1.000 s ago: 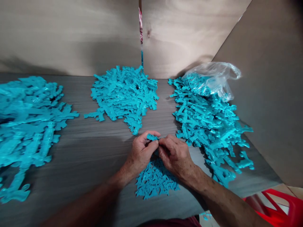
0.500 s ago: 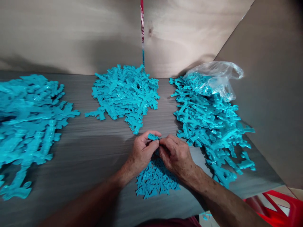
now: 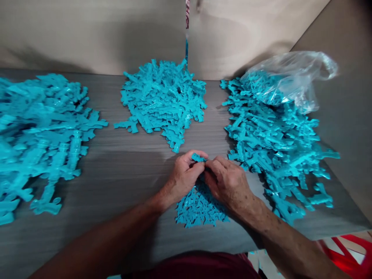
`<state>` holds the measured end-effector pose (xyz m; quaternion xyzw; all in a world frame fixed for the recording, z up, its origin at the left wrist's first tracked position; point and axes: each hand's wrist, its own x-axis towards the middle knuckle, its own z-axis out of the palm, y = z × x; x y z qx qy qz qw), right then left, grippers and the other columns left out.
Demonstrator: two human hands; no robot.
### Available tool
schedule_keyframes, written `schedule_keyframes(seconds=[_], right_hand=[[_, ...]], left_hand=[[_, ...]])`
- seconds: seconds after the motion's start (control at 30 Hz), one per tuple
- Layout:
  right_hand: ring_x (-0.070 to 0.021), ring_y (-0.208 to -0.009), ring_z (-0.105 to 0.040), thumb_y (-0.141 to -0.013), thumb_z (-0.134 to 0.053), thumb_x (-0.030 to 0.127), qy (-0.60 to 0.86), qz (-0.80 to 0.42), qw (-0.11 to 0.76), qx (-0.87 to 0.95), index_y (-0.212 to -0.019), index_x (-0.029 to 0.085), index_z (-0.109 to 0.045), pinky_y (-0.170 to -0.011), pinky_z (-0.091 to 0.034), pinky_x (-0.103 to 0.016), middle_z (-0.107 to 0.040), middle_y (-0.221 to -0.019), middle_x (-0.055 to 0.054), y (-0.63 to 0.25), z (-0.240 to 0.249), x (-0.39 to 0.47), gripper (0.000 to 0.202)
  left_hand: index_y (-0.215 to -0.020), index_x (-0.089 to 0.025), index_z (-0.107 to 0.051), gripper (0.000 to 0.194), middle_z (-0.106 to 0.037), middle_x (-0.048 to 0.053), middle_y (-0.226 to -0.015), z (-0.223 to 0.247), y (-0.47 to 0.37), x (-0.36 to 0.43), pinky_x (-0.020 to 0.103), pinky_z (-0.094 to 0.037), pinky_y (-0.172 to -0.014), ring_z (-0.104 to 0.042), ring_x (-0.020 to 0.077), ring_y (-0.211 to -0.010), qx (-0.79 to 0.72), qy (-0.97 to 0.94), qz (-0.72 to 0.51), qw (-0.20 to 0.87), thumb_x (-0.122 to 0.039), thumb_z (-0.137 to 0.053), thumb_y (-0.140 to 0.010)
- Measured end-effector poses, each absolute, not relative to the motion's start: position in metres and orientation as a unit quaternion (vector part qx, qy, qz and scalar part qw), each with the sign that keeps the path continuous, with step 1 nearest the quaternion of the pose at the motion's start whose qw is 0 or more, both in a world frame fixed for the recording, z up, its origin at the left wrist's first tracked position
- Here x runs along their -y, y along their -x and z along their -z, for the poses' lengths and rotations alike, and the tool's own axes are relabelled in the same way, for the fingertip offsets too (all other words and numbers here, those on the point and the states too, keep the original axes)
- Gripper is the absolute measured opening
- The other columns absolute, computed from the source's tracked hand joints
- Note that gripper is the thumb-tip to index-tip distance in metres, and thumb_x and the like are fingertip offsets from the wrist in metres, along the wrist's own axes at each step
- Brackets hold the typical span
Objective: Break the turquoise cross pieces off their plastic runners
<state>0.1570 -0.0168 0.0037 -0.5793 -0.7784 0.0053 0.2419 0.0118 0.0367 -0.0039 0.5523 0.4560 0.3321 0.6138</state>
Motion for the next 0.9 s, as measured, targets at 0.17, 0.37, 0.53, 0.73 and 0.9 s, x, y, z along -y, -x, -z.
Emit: schedule_keyframes(seconds=[0.17, 0.37, 0.53, 0.73, 0.9], right_hand=[[-0.0173, -0.065, -0.054, -0.093, -0.052, 0.02, 0.577, -0.012, 0.243, 0.78, -0.085, 0.017, -0.064, -0.061, -0.039, -0.03, -0.06, -0.073, -0.004, -0.1572, -0.0043, 0.0171, 0.014], [-0.0175, -0.064, -0.054, -0.093, -0.052, 0.019, 0.578, -0.013, 0.247, 0.778, -0.084, 0.017, -0.064, -0.061, -0.039, -0.03, -0.061, -0.073, -0.004, -0.1568, -0.0038, 0.0166, 0.015], [-0.0171, -0.064, -0.054, -0.092, -0.052, 0.019, 0.579, -0.01, 0.242, 0.779, -0.084, 0.018, -0.064, -0.061, -0.039, -0.029, -0.06, -0.073, -0.004, -0.1571, -0.0023, 0.0167, 0.014], [-0.0169, -0.066, -0.055, -0.092, -0.052, 0.019, 0.576, -0.013, 0.245, 0.78, -0.086, 0.018, -0.064, -0.061, -0.04, -0.028, -0.059, -0.073, -0.004, -0.1578, -0.0012, 0.0162, 0.014], [-0.0166, -0.065, -0.054, -0.093, -0.051, 0.02, 0.574, -0.014, 0.243, 0.782, -0.086, 0.017, -0.064, -0.061, -0.04, -0.028, -0.059, -0.073, -0.004, -0.1582, -0.0015, 0.016, 0.015]], left_hand=[[-0.095, -0.016, -0.067, 0.022, -0.059, -0.004, -0.068, 0.0004, -0.0119, -0.0373, 0.021, -0.038, -0.055, -0.048, 0.0097, -0.058, -0.458, -0.546, -0.324, 0.622, -0.018, -0.058, -0.075], [-0.094, -0.016, -0.067, 0.023, -0.062, -0.002, -0.072, 0.0003, -0.012, -0.0381, 0.022, -0.039, -0.056, -0.051, 0.0106, -0.06, -0.463, -0.544, -0.325, 0.62, -0.019, -0.059, -0.073], [-0.094, -0.016, -0.068, 0.024, -0.06, -0.002, -0.068, 0.0021, -0.0127, -0.0377, 0.023, -0.038, -0.055, -0.048, 0.0103, -0.056, -0.473, -0.556, -0.322, 0.603, -0.02, -0.059, -0.072], [-0.093, -0.016, -0.068, 0.025, -0.053, -0.005, -0.06, -0.0006, -0.0137, -0.0374, 0.022, -0.033, -0.051, -0.043, 0.0095, -0.052, -0.476, -0.55, -0.32, 0.607, -0.02, -0.058, -0.071], [-0.094, -0.016, -0.068, 0.025, -0.048, -0.006, -0.056, 0.0003, -0.0128, -0.038, 0.021, -0.03, -0.049, -0.04, 0.0096, -0.051, -0.478, -0.554, -0.313, 0.606, -0.021, -0.058, -0.072]])
